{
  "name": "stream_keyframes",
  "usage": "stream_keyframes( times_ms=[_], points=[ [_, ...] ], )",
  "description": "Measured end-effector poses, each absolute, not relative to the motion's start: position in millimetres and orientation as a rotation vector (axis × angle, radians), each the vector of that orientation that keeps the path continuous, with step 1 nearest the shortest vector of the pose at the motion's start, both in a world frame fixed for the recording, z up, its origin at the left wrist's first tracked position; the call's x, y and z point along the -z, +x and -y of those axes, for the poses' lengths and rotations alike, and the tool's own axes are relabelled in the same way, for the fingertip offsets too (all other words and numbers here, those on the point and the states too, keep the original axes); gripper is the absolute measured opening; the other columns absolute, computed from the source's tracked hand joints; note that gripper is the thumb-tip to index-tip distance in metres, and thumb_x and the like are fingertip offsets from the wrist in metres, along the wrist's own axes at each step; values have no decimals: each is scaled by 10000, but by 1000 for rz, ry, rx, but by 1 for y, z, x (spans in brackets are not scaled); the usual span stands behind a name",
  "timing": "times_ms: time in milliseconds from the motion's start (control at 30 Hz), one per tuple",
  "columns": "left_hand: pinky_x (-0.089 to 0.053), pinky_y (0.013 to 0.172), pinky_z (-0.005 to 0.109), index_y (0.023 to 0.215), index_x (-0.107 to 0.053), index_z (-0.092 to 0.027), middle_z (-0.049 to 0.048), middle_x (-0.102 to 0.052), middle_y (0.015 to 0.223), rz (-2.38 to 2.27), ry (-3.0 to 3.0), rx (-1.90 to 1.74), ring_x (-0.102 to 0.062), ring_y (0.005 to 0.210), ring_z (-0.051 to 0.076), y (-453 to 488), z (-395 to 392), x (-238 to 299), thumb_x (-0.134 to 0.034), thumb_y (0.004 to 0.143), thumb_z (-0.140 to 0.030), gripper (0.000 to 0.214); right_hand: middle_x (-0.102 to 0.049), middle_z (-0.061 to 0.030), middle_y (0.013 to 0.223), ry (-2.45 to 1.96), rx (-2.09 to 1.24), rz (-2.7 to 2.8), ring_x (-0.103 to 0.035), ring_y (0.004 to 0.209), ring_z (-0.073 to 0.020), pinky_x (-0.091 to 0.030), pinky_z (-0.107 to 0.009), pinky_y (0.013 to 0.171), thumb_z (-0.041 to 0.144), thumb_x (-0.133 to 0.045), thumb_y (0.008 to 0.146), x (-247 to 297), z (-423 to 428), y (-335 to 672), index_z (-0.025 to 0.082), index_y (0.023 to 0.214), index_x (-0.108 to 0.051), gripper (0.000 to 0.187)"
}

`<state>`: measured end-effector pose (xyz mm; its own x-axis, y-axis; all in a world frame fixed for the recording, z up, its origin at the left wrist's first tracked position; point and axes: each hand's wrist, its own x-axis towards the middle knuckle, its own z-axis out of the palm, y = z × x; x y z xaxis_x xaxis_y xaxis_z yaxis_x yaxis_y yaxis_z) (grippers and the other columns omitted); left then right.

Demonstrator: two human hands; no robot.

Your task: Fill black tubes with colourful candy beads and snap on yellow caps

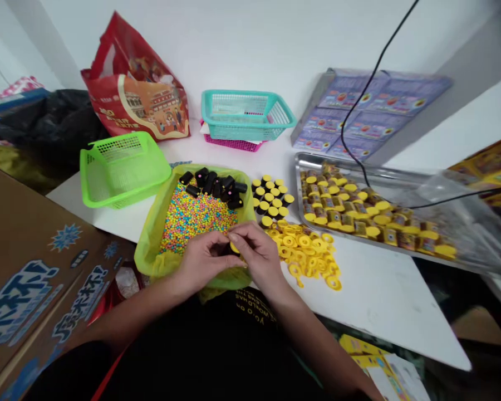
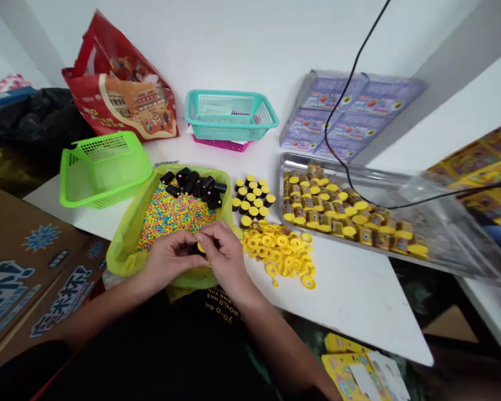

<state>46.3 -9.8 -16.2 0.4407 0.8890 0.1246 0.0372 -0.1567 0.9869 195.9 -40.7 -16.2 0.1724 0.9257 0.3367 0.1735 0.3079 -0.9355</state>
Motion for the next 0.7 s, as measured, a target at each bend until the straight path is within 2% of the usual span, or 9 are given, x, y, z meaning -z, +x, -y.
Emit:
stream_keyframes(
  times_ms=[133,333,467,533,600,667,700],
  points=[
    [-422,567,244,790,-712,-171,0,-655,679,-852,1688,-1072,-529,597,118,42,12,12,-872,686,-508,388,-670,2,821,-1170,-889,1154,-618,780,-168,-493,-296,726,433,-693,887,16,42,188,231,881,-688,202],
    [-436,569,251,841,-734,-179,29,-704,751,-753,1885,-1213,-548,609,121,34,14,4,-873,710,-461,340,-730,-57,1125,-1200,-1032,1274,-645,1099,-235,-465,-390,1001,541,-525,977,4,51,186,252,1084,-758,387],
    [-421,575,249,776,-698,-180,6,-671,701,-776,1849,-1139,-525,597,114,32,12,3,-851,743,-450,312,-742,-42,1088,-1173,-1184,1256,-645,1093,-237,-466,-390,1007,560,-537,966,3,52,184,255,1087,-761,397],
    [-407,578,252,766,-682,-181,-6,-638,670,-805,1844,-1115,-510,597,117,32,13,3,-847,746,-454,320,-733,-34,1007,-1191,-1209,1249,-651,1007,-220,-485,-364,950,561,-549,961,5,52,183,243,1018,-759,385],
    [-395,585,259,766,-672,-182,-4,-623,669,-828,1863,-1117,-500,611,125,30,13,4,-839,757,-451,317,-694,-18,868,-1207,-1292,1230,-637,805,-184,-510,-322,774,577,-543,960,8,52,182,230,929,-739,400],
    [-390,602,268,752,-655,-187,1,-611,678,-822,1894,-1135,-499,640,138,28,12,5,-832,768,-440,309,-624,3,745,-1202,-1390,1189,-555,628,-146,-457,-284,591,598,-535,956,11,51,182,222,863,-704,422],
    [-386,610,271,738,-643,-190,1,-599,680,-814,1912,-1144,-498,657,145,27,11,5,-838,760,-437,315,-603,8,732,-1191,-1412,1170,-528,605,-137,-428,-272,550,601,-551,945,12,51,181,220,852,-691,416]
  ],
)
